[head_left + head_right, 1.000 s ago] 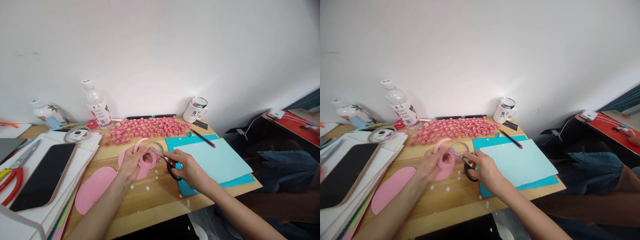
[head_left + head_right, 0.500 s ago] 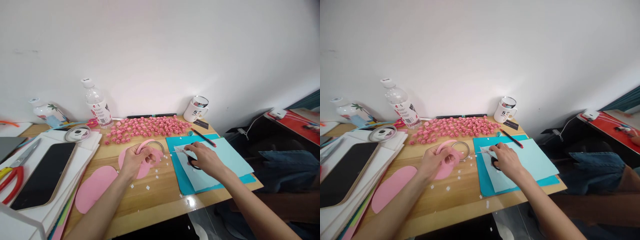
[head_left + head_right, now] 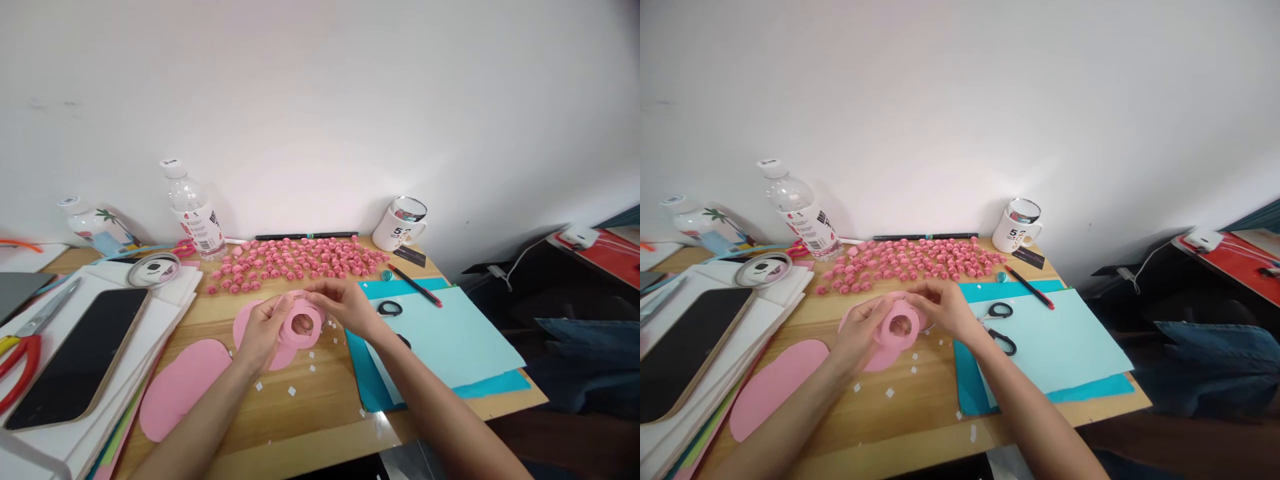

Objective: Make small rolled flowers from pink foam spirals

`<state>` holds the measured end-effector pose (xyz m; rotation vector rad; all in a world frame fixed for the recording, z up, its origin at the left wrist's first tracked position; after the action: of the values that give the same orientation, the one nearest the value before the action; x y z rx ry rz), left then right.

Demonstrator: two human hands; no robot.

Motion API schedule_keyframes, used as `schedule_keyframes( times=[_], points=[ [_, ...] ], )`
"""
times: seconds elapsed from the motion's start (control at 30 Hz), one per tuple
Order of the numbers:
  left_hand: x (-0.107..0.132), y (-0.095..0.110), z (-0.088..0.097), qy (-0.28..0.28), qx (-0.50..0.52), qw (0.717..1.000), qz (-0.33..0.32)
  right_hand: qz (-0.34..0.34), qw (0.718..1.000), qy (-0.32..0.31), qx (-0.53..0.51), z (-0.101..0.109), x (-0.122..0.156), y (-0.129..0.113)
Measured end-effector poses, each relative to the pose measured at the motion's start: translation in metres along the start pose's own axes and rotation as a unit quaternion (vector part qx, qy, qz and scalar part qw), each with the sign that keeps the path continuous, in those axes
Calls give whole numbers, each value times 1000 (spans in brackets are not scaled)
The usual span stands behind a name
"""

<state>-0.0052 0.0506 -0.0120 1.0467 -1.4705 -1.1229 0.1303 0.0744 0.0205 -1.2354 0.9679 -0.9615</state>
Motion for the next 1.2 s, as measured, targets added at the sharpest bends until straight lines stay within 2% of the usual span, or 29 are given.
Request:
schedule_keyframes(
  times=[0.13,0.33,0.47,0.57,0.67,0.97,1.2],
  points=[
    [-2,3,12,80,-88,993,-8,-20,996,39,-72,-3,-9,17],
    [-4,4,18,121,-173,977,-17,-95,982,-3,-163,-16,-3,36],
    [-3,2,22,157,-168,973,-8,-134,970,-11,-202,-20,-1,47],
    [-2,0,21,158,-126,979,21,-173,947,-20,-270,-20,-1,51],
    [-1,0,19,155,-94,983,39,-170,934,-24,-314,-18,-1,49],
    [-1,2,18,151,-79,985,4,-165,933,-15,-319,-23,1,49],
    [-1,0,18,148,-95,984,9,-162,938,9,-306,-22,0,53]
  ],
)
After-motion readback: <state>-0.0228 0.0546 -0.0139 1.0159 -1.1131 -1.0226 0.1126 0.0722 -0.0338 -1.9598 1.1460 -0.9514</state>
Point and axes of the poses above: each hand's wrist, its own x-axis away from the middle knuckle, its own z-axis out of the back of the hand, y = z × x, the point moved 6 cm from there along -x, towards the middle knuckle, and after that the axes turned 12 degrees about -x, right-handed, at the moved point
